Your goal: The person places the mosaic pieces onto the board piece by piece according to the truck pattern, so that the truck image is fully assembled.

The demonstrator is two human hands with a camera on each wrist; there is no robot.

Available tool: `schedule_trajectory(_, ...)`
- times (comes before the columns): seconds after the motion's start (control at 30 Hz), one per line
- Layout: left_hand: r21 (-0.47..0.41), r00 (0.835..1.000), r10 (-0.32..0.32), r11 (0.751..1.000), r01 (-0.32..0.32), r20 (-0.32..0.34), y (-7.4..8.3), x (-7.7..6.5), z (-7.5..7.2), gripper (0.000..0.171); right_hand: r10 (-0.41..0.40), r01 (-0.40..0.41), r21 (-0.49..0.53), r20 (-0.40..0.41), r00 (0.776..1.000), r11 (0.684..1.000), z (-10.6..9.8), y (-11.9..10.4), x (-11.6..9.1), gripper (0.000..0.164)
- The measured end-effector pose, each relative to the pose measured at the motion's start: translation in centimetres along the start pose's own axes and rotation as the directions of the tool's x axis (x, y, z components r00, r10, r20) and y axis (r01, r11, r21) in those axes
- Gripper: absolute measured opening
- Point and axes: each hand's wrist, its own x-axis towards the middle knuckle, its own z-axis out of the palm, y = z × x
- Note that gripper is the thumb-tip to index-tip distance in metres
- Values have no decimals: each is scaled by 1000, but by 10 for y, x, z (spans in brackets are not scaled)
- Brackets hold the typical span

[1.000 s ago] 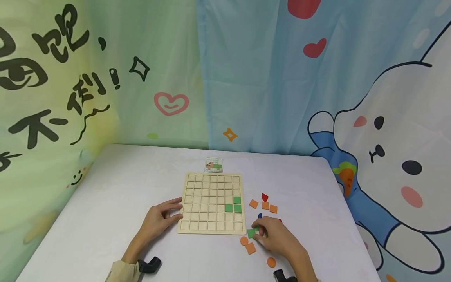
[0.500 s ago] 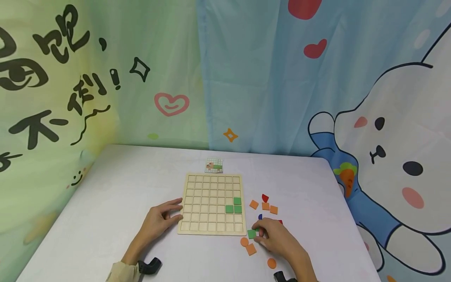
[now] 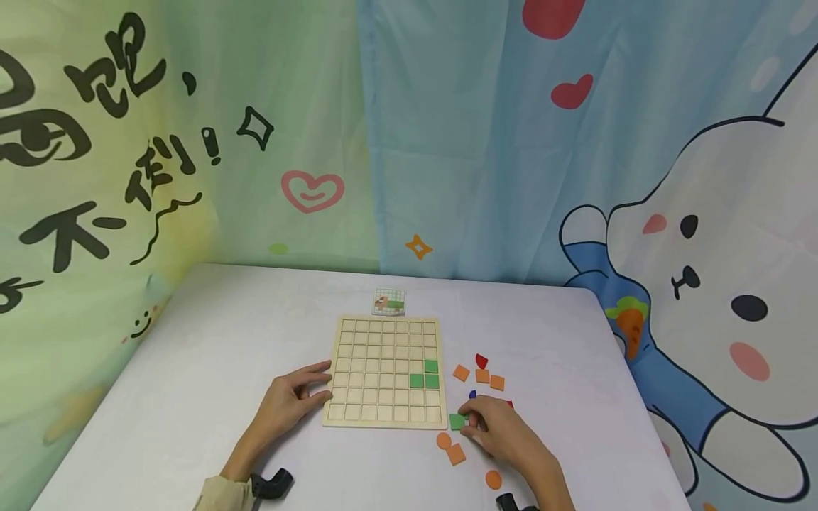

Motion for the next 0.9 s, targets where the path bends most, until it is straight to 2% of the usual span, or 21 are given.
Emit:
schedule_trajectory(0.2, -14, 999, -30, 999, 30, 12, 1, 0, -1, 33, -2, 1, -16, -29, 1000, 1000, -1, 0, 4, 22)
schedule_trajectory(0.47, -8, 1000, -26, 1000, 26, 16, 2, 0, -2, 33, -21, 20, -10, -100, 995, 1000, 0, -5, 13, 23)
schedule_trajectory(0.7, -14, 1000, -20, 1000, 20, 14, 1, 0, -2, 32, -8, 6, -15, -114, 993, 1000, -2, -15, 24, 24)
schedule_trajectory(0.9, -8, 1000, -2, 1000, 2, 1, 0, 0, 0, 32, -53, 52, -11, -111, 992, 999, -4, -19, 35, 24)
